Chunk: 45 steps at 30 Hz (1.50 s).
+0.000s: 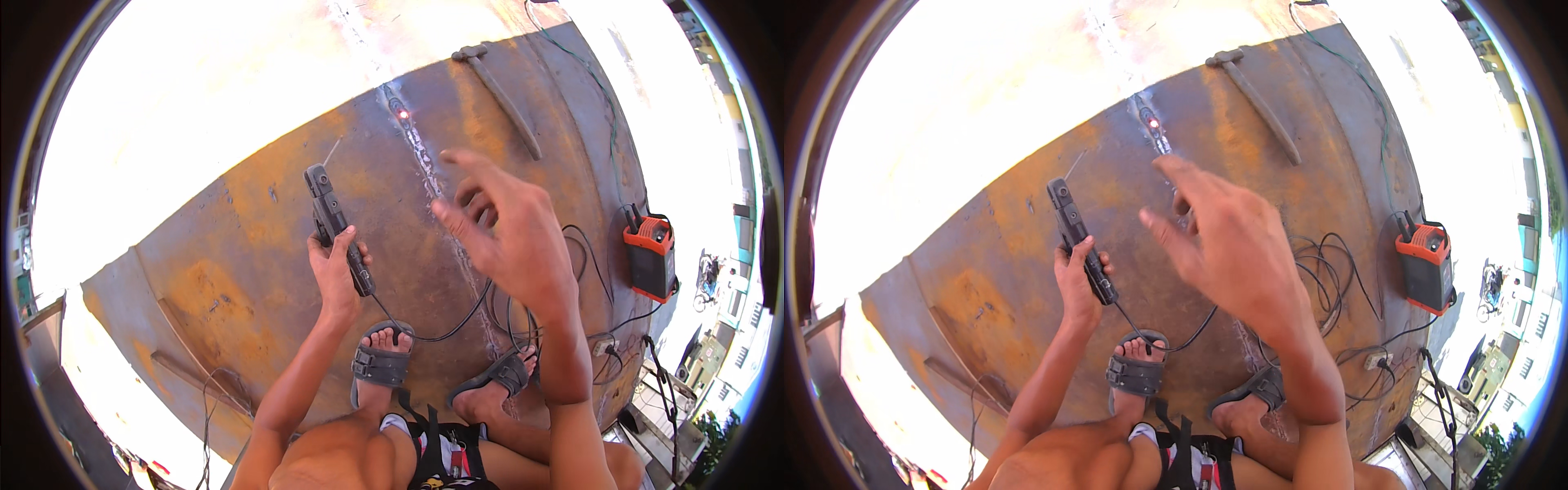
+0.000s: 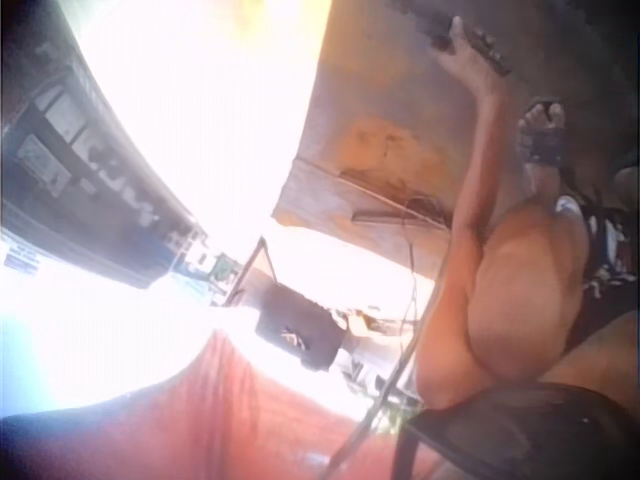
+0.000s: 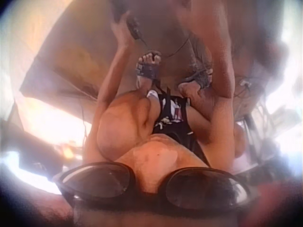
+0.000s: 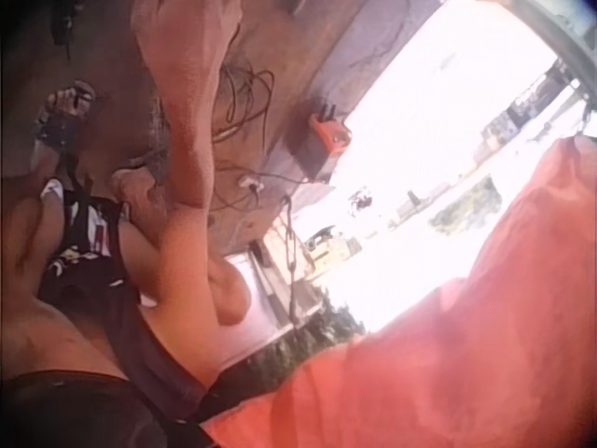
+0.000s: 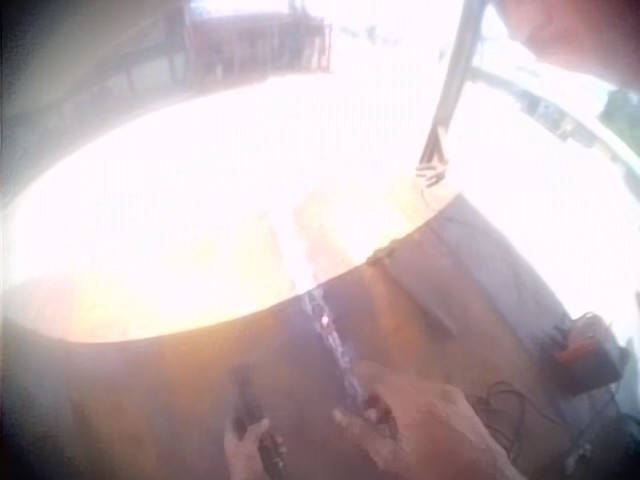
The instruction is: The person sits on a large metal sheet and uses a welding torch to join a seam. They insert a welding rod, create an arc, and move the torch along the joint to deposit weld material. The person occasionally pauses to adjust the rod or inspect the weld.
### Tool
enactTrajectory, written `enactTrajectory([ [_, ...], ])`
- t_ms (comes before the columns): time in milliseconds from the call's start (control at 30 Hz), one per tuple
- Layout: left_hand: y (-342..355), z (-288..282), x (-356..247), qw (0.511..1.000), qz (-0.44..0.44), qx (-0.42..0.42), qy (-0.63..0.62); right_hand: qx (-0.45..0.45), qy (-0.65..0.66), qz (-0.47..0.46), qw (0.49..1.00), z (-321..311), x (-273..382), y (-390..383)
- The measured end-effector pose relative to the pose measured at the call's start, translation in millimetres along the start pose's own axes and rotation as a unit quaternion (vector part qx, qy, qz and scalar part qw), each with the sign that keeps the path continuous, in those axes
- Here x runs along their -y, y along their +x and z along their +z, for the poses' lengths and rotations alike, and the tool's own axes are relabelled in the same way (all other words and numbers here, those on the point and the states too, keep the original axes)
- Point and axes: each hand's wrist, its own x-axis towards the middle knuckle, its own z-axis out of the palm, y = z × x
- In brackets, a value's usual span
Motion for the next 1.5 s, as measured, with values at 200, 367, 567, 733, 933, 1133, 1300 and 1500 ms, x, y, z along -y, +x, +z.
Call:
enactTrajectory([
  [200, -11.7, 4.6, 1.5, 0.999, 0.025, -0.014, -0.022, -0.138, -0.366, 0.159, 0.906, -18.3, -261.6, 119.2],
  [367, -14.8, -20.9, -10.0, 0.997, 0.055, -0.045, -0.017, -0.084, -0.359, 0.171, 0.914, 3.8, -312.1, 137.1],
  [567, -12.9, -35.3, -7.7, 0.996, 0.061, -0.055, -0.030, -0.140, -0.280, 0.180, 0.933, 13.2, -274.6, 152.4],
  [733, -12.8, -28.5, -4.2, 0.997, 0.050, -0.053, -0.034, -0.151, 0.008, 0.168, 0.974, 5.6, -233.9, 142.1],
  [933, -13.5, -35.9, -4.0, 0.996, 0.063, -0.067, -0.001, -0.119, 0.319, 0.064, 0.938, 37.5, -160.1, 100.0],
  [1133, -22.9, -33.8, -5.3, 0.995, 0.066, -0.068, -0.006, 0.043, 0.341, 0.251, 0.905, 78.4, -168.2, 107.3],
  [1300, -30.3, -34.4, -6.0, 0.995, 0.079, -0.057, -0.007, -0.095, 0.408, 0.190, 0.888, 97.8, -162.5, 85.0],
  [1500, -33.3, -36.5, -5.5, 0.996, 0.069, -0.050, 0.003, -0.006, 0.333, 0.256, 0.908, 86.1, -159.2, 90.4],
])
